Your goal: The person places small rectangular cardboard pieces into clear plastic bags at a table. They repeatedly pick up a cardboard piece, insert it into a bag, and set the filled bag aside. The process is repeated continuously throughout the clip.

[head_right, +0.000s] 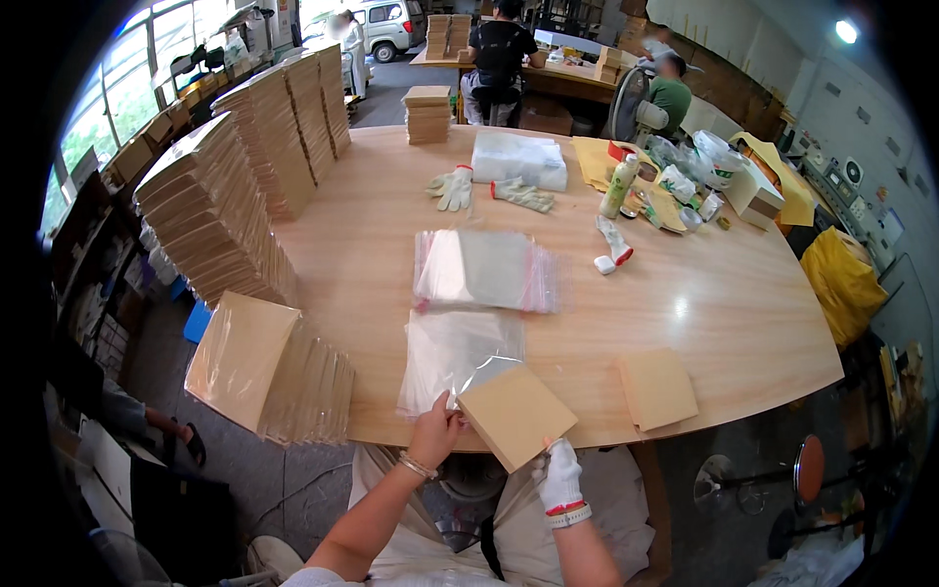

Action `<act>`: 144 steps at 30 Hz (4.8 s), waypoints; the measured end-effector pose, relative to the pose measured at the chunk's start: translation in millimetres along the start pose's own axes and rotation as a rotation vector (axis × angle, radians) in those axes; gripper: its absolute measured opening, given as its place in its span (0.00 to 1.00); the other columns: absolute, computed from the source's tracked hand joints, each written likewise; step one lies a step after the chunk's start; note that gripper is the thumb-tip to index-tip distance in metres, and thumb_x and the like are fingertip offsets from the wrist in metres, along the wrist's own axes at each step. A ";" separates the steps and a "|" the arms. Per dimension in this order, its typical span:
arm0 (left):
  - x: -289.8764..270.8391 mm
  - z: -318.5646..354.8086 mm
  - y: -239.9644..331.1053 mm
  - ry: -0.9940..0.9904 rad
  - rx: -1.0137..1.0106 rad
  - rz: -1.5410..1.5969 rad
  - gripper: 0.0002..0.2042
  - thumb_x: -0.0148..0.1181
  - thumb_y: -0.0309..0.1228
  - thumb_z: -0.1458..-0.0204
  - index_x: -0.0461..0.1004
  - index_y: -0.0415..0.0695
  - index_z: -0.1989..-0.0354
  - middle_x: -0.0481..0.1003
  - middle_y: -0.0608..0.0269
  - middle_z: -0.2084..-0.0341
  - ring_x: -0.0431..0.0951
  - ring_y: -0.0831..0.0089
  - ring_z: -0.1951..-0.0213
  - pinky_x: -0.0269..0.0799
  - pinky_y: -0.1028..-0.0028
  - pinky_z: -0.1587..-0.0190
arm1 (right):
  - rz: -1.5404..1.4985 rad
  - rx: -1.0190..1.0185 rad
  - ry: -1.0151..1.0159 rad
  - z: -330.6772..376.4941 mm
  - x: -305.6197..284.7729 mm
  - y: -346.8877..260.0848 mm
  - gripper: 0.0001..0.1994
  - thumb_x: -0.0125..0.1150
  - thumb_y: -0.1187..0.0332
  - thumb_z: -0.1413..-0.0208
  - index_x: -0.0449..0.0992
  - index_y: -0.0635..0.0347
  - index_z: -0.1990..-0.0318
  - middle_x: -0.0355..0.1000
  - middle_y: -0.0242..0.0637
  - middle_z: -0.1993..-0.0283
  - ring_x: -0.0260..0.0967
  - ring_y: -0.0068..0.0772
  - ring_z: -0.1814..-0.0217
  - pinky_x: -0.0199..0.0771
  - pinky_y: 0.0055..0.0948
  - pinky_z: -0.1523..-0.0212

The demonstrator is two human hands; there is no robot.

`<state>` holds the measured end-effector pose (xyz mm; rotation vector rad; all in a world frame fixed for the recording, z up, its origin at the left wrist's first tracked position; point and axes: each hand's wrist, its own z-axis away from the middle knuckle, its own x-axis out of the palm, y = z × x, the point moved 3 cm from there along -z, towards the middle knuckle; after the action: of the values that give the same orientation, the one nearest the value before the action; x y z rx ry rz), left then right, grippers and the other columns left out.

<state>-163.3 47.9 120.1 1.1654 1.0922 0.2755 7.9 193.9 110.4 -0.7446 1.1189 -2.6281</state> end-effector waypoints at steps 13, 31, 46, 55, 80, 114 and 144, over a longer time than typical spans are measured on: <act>94.1 55.0 -15.4 -0.039 0.155 0.433 0.12 0.58 0.27 0.58 0.71 0.38 0.63 0.75 0.54 0.70 0.75 0.61 0.64 0.70 0.73 0.62 | -0.267 0.195 -0.083 65.6 -19.0 44.0 0.06 0.48 0.62 0.44 0.67 0.52 0.64 0.64 0.25 0.73 0.59 0.19 0.76 0.61 0.18 0.77; 134.6 125.9 -59.0 -0.154 0.301 0.151 0.05 0.58 0.26 0.60 0.75 0.41 0.74 0.75 0.53 0.78 0.76 0.57 0.73 0.71 0.68 0.74 | -0.128 -0.039 -0.021 84.7 -34.8 81.0 0.06 0.46 0.68 0.42 0.62 0.58 0.60 0.67 0.36 0.65 0.67 0.25 0.71 0.72 0.25 0.71; 117.7 133.6 -63.6 -0.084 -0.046 0.532 0.06 0.56 0.26 0.51 0.73 0.37 0.67 0.75 0.63 0.81 0.74 0.80 0.75 0.69 0.76 0.71 | -0.047 -0.064 -0.008 72.0 -24.4 75.3 0.06 0.48 0.66 0.43 0.65 0.56 0.60 0.68 0.31 0.65 0.67 0.25 0.70 0.72 0.29 0.69; 112.4 132.6 -47.7 -0.176 -0.104 0.536 0.07 0.53 0.28 0.48 0.74 0.37 0.65 0.77 0.60 0.76 0.76 0.78 0.74 0.70 0.78 0.71 | -0.088 -0.086 0.029 42.5 -3.0 62.4 0.05 0.48 0.68 0.43 0.65 0.56 0.61 0.66 0.31 0.68 0.67 0.27 0.69 0.72 0.31 0.67; 75.3 119.1 -45.7 -0.277 -0.331 0.614 0.18 0.39 0.36 0.41 0.73 0.35 0.60 0.75 0.57 0.64 0.74 0.71 0.62 0.68 0.74 0.56 | 1.336 -1.019 -0.366 62.5 22.3 19.6 0.03 0.56 0.71 0.60 0.70 0.59 0.75 0.63 0.42 0.69 0.63 0.46 0.65 0.65 0.38 0.65; 14.5 64.7 -7.0 -0.239 0.963 -0.287 0.11 0.61 0.27 0.60 0.74 0.44 0.64 0.71 0.60 0.69 0.72 0.65 0.65 0.70 0.70 0.65 | 1.293 -1.516 -0.877 -8.0 -51.7 -68.7 0.02 0.55 0.71 0.58 0.72 0.56 0.77 0.72 0.33 0.71 0.68 0.34 0.73 0.70 0.29 0.69; -9.7 43.1 25.6 -0.166 -0.043 0.399 0.24 0.54 0.34 0.48 0.57 0.33 0.48 0.68 0.61 0.70 0.66 0.77 0.69 0.65 0.78 0.66 | 0.754 -0.561 -0.305 -5.7 -21.3 -14.4 0.22 0.51 0.73 0.48 0.61 0.61 0.44 0.67 0.29 0.71 0.61 0.18 0.74 0.64 0.18 0.69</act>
<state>-124.8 26.4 146.0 1.3383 0.6997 0.4995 23.5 215.1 109.3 -0.6092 1.6451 -1.5428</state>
